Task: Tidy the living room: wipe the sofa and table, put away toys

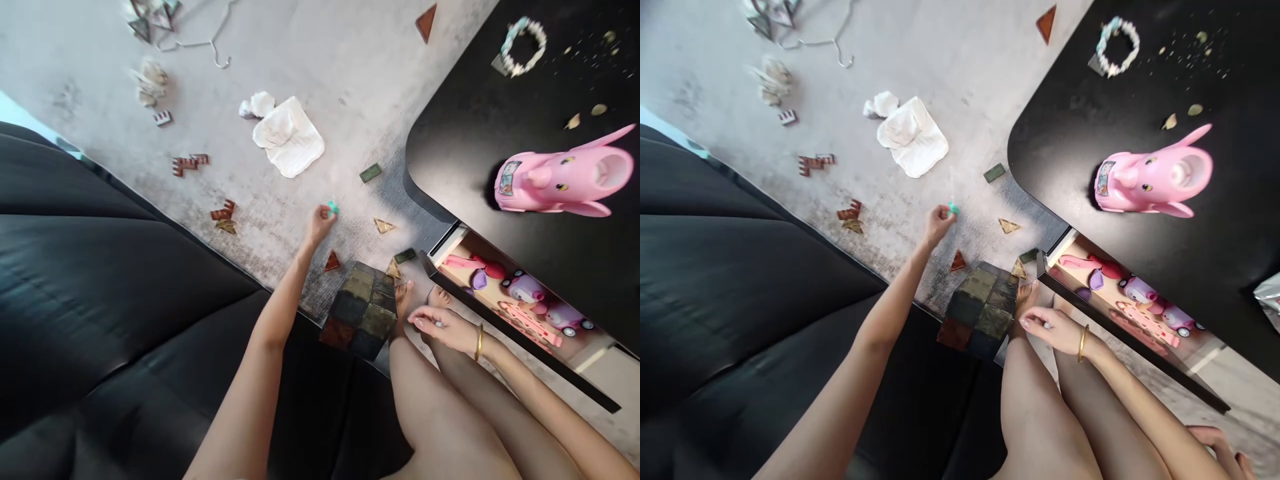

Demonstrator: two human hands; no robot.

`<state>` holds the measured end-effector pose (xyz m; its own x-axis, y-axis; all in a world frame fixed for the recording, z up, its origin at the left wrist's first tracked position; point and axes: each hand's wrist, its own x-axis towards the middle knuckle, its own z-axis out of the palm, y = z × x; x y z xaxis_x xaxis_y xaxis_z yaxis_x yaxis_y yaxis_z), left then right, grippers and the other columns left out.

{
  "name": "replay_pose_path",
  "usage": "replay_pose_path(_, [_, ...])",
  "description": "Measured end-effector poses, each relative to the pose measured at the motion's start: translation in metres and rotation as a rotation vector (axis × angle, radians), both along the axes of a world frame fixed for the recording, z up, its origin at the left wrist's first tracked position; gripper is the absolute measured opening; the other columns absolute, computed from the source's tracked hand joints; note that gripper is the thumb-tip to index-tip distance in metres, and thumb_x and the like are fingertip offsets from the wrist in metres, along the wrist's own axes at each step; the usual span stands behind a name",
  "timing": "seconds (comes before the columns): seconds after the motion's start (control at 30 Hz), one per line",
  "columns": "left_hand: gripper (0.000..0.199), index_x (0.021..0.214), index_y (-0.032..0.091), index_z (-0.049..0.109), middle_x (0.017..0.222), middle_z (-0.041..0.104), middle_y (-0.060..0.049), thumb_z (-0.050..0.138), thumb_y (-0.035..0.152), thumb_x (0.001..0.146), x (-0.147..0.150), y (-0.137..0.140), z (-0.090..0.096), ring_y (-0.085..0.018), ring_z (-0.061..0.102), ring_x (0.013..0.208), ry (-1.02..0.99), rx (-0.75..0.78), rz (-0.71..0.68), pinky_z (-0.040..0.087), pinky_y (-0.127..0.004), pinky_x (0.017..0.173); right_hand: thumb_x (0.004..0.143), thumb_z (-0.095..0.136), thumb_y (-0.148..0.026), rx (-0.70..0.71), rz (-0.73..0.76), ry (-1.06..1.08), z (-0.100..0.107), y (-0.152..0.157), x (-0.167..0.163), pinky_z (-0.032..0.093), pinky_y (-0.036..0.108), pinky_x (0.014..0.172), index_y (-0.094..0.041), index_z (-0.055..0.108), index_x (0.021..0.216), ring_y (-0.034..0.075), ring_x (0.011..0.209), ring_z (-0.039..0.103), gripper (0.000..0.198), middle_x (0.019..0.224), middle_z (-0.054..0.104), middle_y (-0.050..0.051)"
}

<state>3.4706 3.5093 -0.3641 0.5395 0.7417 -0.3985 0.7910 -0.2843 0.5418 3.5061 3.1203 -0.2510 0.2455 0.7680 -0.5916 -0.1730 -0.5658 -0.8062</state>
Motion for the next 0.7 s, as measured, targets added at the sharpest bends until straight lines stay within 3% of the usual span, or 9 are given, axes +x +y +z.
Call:
replay_pose_path(0.07, [0.010, 0.087, 0.017, 0.058, 0.070, 0.059, 0.004, 0.066, 0.018, 0.081, -0.007, -0.047, 0.058, -0.010, 0.056, 0.064, -0.245, -0.231, -0.255, 0.044, -0.021, 0.062, 0.091, 0.058, -0.058, 0.036, -0.097, -0.073, 0.026, 0.025, 0.009, 0.047, 0.026, 0.063, -0.021, 0.064, 0.127, 0.013, 0.063, 0.054, 0.052, 0.074, 0.061, -0.001])
replay_pose_path(0.13, [0.013, 0.091, 0.018, 0.065, 0.085, 0.069, 0.000, 0.070, 0.025, 0.081, -0.017, -0.099, 0.116, -0.012, 0.063, 0.075, -0.394, -0.339, -0.565, 0.048, -0.022, 0.071, 0.089, 0.060, -0.060, 0.056, -0.283, -0.175, 0.050, 0.042, 0.020, 0.048, 0.026, 0.065, -0.021, 0.054, 0.140, 0.013, 0.065, 0.054, 0.064, 0.075, 0.058, -0.002])
replay_pose_path(0.2, [0.013, 0.093, 0.020, 0.069, 0.091, 0.072, -0.002, 0.070, 0.028, 0.083, -0.021, -0.145, 0.161, -0.013, 0.065, 0.082, -0.449, -0.375, -0.792, 0.050, -0.024, 0.079, 0.090, 0.057, -0.063, 0.086, -0.408, -0.193, 0.071, 0.043, 0.031, 0.043, 0.024, 0.055, -0.019, 0.059, 0.136, 0.011, 0.055, 0.049, 0.063, 0.066, 0.052, -0.004])
replay_pose_path(0.27, [0.022, 0.096, 0.019, 0.072, 0.094, 0.073, -0.003, 0.075, 0.033, 0.081, -0.015, -0.180, 0.183, -0.014, 0.066, 0.083, -0.455, -0.447, -0.854, 0.051, -0.026, 0.081, 0.093, 0.050, -0.066, 0.108, -0.527, -0.195, 0.090, 0.026, 0.040, 0.033, 0.023, 0.045, -0.017, 0.069, 0.122, 0.009, 0.046, 0.040, 0.060, 0.058, 0.046, -0.005])
replay_pose_path(0.33, [0.024, 0.096, 0.017, 0.073, 0.090, 0.074, -0.004, 0.073, 0.037, 0.083, 0.002, -0.205, 0.183, -0.015, 0.067, 0.079, -0.442, -0.557, -0.757, 0.052, -0.026, 0.076, 0.093, 0.046, -0.069, 0.088, -0.689, -0.247, 0.102, -0.006, 0.045, 0.029, 0.023, 0.042, -0.014, 0.075, 0.106, 0.008, 0.043, 0.038, 0.063, 0.055, 0.046, -0.004])
replay_pose_path(0.43, [0.025, 0.086, 0.014, 0.073, 0.074, 0.071, -0.003, 0.060, 0.035, 0.091, 0.033, -0.231, 0.162, -0.014, 0.065, 0.070, -0.418, -0.608, -0.585, 0.051, -0.026, 0.068, 0.091, 0.043, -0.073, 0.048, -0.968, -0.383, 0.110, -0.066, 0.037, 0.033, 0.025, 0.044, -0.014, 0.075, 0.085, 0.011, 0.046, 0.046, 0.067, 0.056, 0.055, 0.001])
replay_pose_path(0.53, [0.021, 0.079, 0.015, 0.074, 0.076, 0.072, -0.003, 0.068, 0.035, 0.085, 0.057, -0.263, 0.147, -0.016, 0.066, 0.074, -0.471, -0.623, -0.592, 0.051, -0.026, 0.073, 0.088, 0.041, -0.078, 0.049, -1.215, -0.503, 0.111, -0.119, 0.019, 0.041, 0.027, 0.050, -0.016, 0.068, 0.069, 0.016, 0.055, 0.058, 0.070, 0.059, 0.061, 0.005])
replay_pose_path(0.6, [0.021, 0.081, 0.015, 0.074, 0.082, 0.074, -0.004, 0.072, 0.036, 0.081, 0.064, -0.285, 0.147, -0.016, 0.067, 0.078, -0.523, -0.757, -0.614, 0.052, -0.027, 0.076, 0.085, 0.047, -0.079, 0.080, -1.322, -0.448, 0.109, -0.140, 0.008, 0.044, 0.027, 0.052, -0.017, 0.067, 0.074, 0.016, 0.057, 0.060, 0.066, 0.065, 0.067, 0.006])
replay_pose_path(0.7, [0.026, 0.086, 0.013, 0.073, 0.084, 0.074, -0.006, 0.072, 0.039, 0.080, 0.061, -0.311, 0.162, -0.015, 0.067, 0.077, -0.564, -0.947, -0.616, 0.052, -0.027, 0.075, 0.079, 0.059, -0.075, 0.203, -1.431, -0.224, 0.104, -0.145, 0.004, 0.042, 0.024, 0.049, -0.022, 0.066, 0.102, 0.012, 0.055, 0.057, 0.058, 0.090, 0.075, 0.006])
